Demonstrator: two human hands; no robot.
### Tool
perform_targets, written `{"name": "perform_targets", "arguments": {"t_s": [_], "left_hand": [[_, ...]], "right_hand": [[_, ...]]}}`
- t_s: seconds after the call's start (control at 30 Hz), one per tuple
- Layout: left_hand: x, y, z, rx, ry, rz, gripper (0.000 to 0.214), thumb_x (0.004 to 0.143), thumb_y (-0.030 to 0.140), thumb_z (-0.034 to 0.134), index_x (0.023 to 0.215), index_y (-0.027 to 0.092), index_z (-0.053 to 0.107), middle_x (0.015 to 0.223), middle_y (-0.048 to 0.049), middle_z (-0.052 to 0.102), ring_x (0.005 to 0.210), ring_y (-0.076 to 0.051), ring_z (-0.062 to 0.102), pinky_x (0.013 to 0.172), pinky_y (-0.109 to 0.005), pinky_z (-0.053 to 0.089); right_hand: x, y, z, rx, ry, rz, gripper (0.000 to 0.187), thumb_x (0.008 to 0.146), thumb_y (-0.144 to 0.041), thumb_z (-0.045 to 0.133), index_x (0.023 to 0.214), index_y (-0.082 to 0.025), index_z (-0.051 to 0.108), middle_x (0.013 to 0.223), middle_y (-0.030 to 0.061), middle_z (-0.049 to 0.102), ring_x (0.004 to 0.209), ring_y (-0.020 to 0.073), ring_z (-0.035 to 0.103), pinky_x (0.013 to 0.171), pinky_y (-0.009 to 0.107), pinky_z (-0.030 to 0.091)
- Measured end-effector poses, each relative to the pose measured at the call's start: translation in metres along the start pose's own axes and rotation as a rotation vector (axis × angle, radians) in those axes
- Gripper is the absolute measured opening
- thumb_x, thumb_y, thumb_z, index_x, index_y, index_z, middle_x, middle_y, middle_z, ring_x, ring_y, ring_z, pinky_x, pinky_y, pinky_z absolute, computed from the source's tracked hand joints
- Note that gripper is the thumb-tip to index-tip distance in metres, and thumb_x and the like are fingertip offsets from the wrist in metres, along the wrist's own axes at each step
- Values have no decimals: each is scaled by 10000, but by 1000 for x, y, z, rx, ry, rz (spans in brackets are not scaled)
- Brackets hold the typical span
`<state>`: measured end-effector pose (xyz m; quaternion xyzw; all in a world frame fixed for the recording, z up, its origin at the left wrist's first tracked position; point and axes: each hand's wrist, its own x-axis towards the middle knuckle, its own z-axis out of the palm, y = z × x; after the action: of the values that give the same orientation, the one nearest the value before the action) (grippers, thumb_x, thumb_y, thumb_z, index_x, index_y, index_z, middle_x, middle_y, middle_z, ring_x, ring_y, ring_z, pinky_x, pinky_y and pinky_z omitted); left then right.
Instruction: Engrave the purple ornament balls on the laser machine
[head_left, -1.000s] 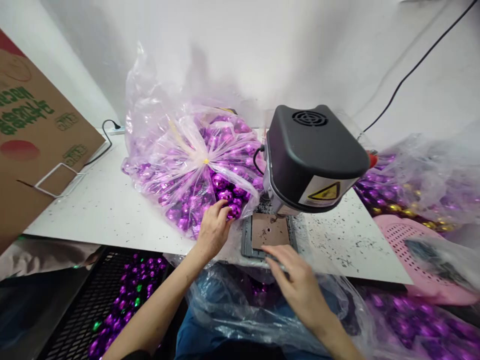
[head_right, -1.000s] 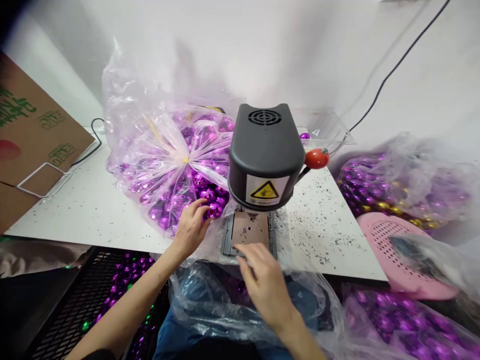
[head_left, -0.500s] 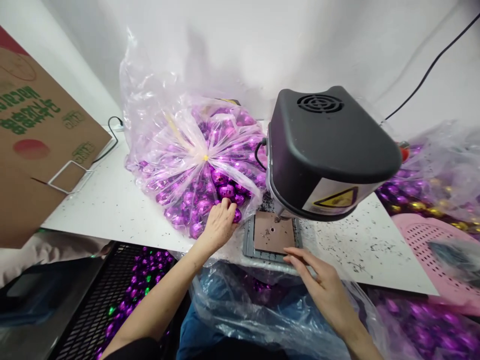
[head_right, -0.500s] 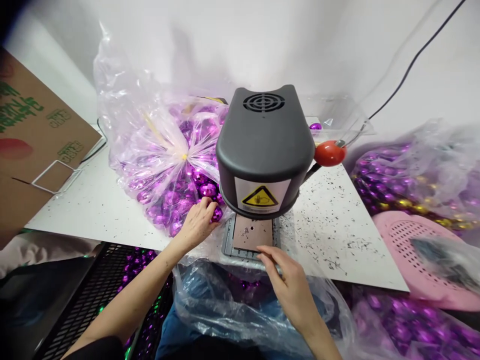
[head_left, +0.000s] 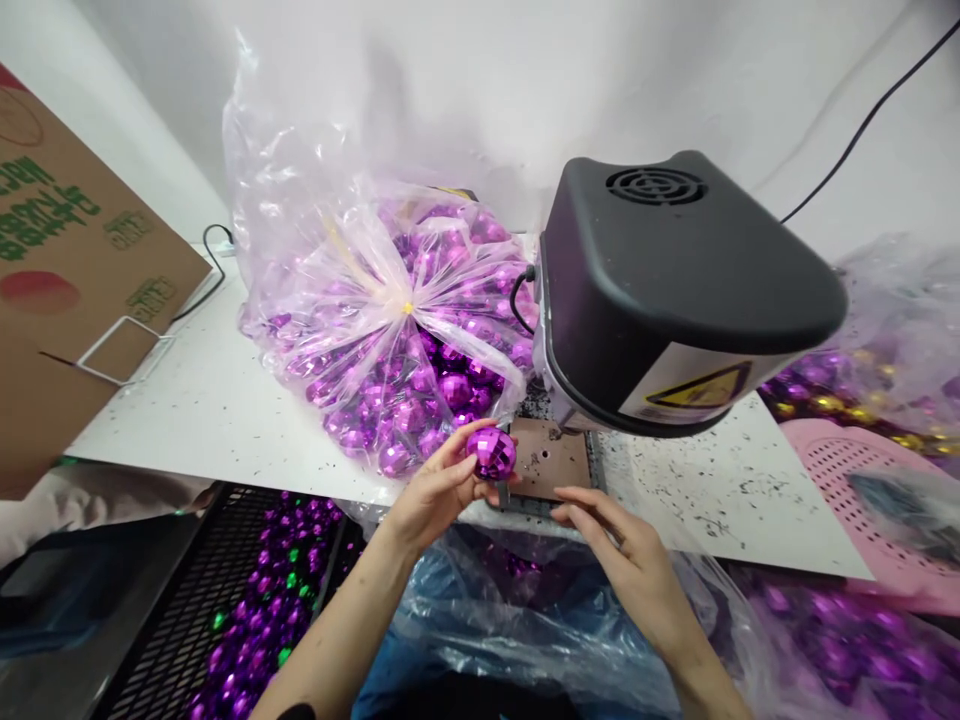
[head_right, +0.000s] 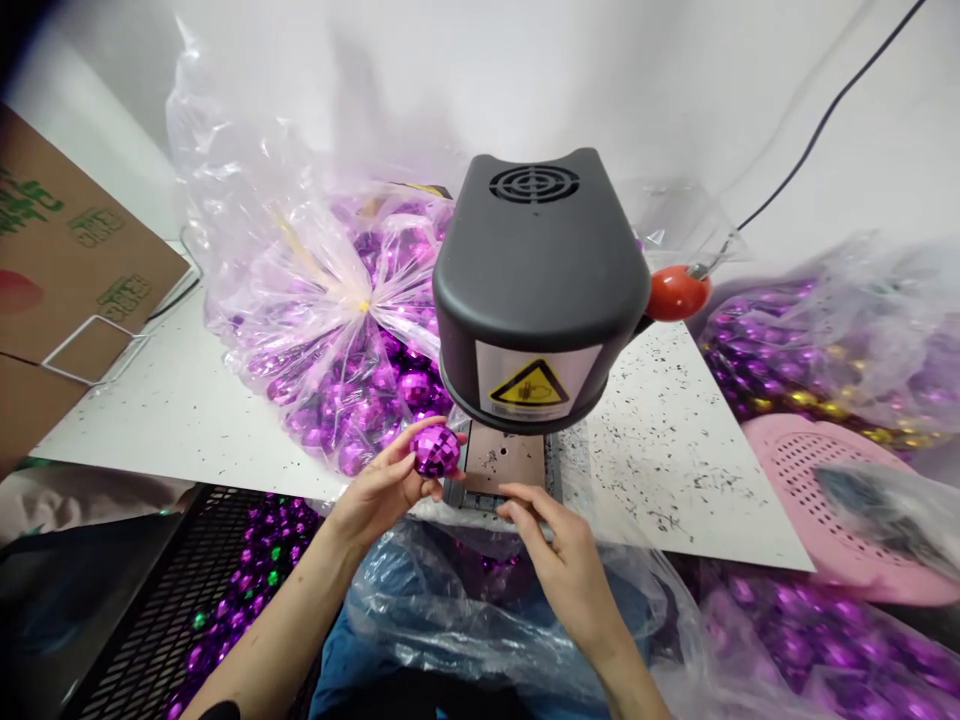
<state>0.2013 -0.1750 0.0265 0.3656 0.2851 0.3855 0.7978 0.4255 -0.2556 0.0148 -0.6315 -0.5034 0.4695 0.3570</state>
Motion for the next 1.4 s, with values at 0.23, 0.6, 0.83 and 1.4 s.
{"name": "perform_targets", "arguments": {"t_s": [0.23,0.6,0.83,1.4], "left_hand": [[8,-44,3,-175,13,-140,430,890,426,666,1253,207,596,1096,-104,712,888,-206,727,764,-302,556],[-7,-53,20,-104,143,-178,397,880,470,689,1185,216,677,1049,-65,688,903,-154,633,765,-238,492],[10,-36,6,156,224,-90,485,775,340,810,1215,192,667,1111,-75,715,998,-176,645,882,-260,475],[66,-65,3,1116,206,487,513,849,368,732,1305,211,557,1217,-84,666,1127,-255,605,1004,-416,463]], "right_hand": [[7,-2,24,88,83,-83,636,870,-613,482,1333,-176,467,1223,97,552,928,21,610,856,112,546],[0,12,34,-164,87,-268,433,837,-366,589,1260,-274,571,1272,27,516,1072,25,556,900,99,523],[-29,28,0,-247,205,-203,345,875,-478,541,924,-157,659,863,25,586,711,-22,515,673,54,449],[-43,36,-31,-215,208,35,576,823,-690,502,886,-131,629,837,27,593,702,-13,539,550,47,385]]}}
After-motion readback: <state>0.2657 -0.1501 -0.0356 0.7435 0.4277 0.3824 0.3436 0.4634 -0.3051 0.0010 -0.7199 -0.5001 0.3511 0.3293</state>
